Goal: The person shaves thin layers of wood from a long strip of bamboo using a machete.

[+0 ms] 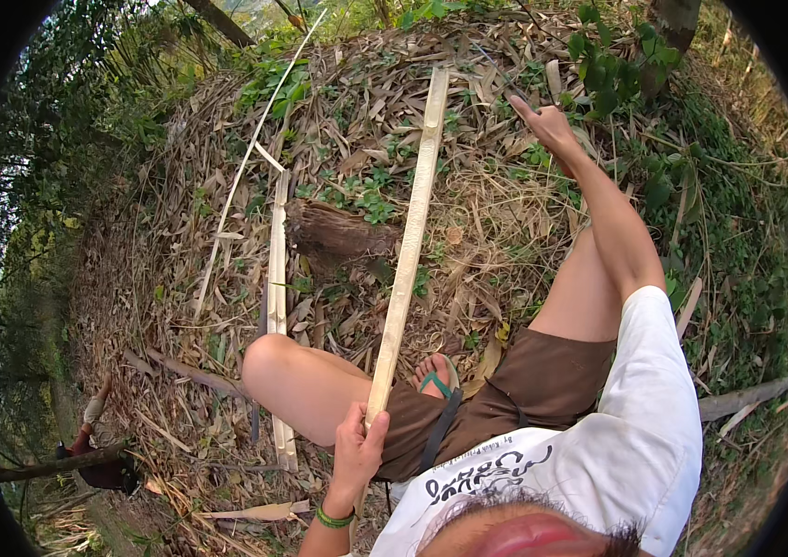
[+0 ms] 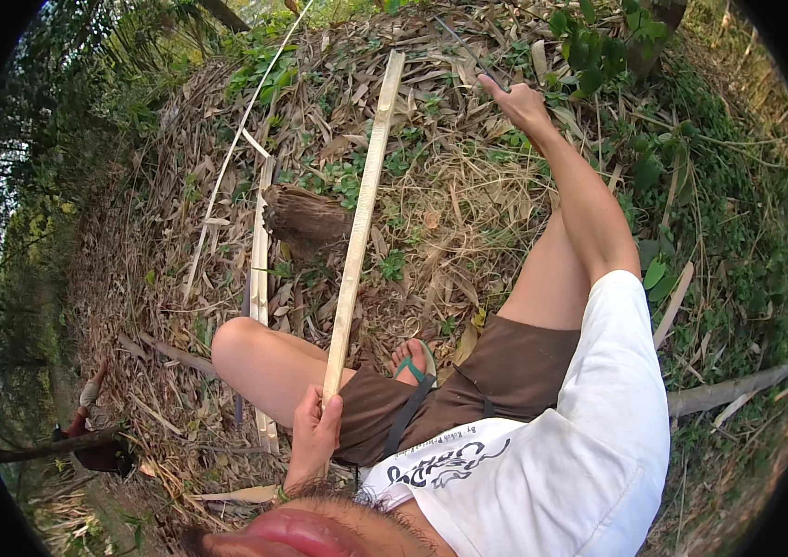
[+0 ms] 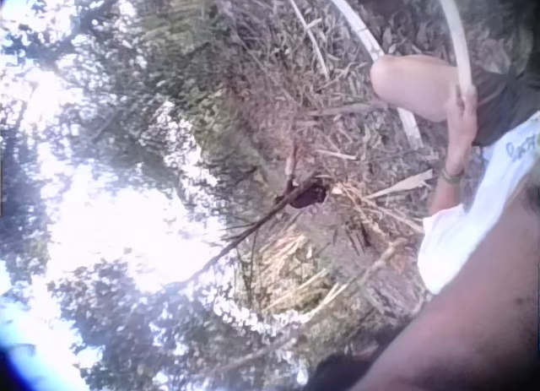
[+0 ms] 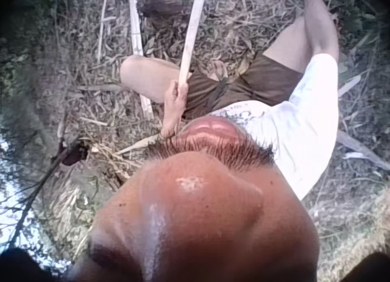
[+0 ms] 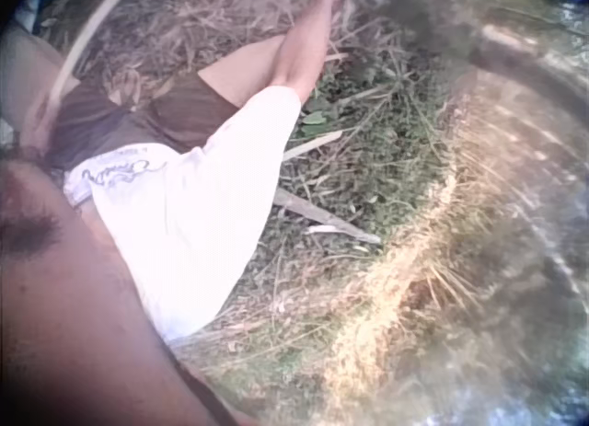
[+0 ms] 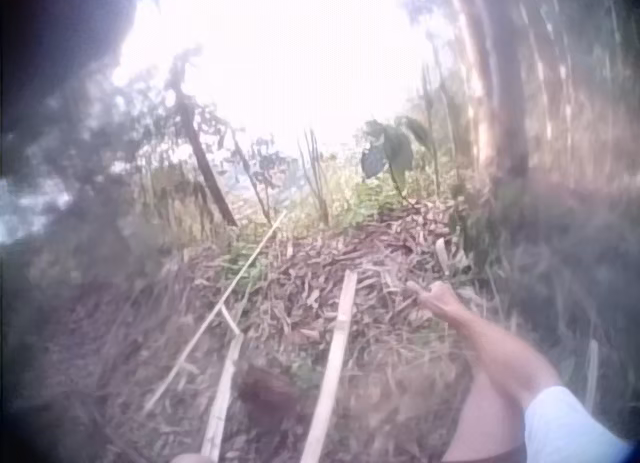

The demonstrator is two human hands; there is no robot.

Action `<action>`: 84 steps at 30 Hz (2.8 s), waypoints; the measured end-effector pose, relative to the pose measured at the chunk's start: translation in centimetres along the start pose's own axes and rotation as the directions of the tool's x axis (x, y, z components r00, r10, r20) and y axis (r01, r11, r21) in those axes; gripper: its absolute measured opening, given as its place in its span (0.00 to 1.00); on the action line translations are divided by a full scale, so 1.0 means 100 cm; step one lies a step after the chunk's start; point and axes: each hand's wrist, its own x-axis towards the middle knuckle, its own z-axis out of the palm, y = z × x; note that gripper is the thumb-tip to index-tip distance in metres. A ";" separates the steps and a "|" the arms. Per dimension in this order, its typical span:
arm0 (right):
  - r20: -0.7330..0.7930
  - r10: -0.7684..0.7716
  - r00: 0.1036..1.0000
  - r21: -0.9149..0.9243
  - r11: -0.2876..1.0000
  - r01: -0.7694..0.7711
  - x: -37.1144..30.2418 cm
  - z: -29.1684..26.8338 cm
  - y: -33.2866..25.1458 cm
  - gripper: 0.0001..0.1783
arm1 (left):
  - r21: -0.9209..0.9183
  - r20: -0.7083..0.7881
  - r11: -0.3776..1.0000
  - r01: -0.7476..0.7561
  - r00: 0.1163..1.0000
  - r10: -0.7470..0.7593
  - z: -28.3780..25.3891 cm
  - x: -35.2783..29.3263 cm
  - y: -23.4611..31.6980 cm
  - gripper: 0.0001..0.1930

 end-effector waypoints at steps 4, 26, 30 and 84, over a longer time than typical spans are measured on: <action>0.222 -0.030 0.974 0.630 0.767 -0.120 -0.037 0.004 -0.037 0.31 | 0.149 -0.060 0.988 0.045 0.998 -0.036 0.022 0.006 0.007 0.13; 0.180 -0.167 0.969 0.908 0.408 -0.098 -0.093 -0.002 -0.095 0.16 | 0.481 0.031 0.831 -0.277 0.953 0.300 0.032 0.003 -0.021 0.13; 0.184 -0.160 0.970 0.929 0.350 -0.119 -0.098 -0.002 -0.097 0.16 | 0.462 0.094 0.849 -0.257 0.966 0.242 0.029 0.002 -0.023 0.13; 0.280 -0.301 0.912 0.561 0.822 0.099 -0.155 0.025 -0.102 0.13 | -0.332 0.387 0.942 -0.053 0.903 0.188 0.052 0.126 0.034 0.13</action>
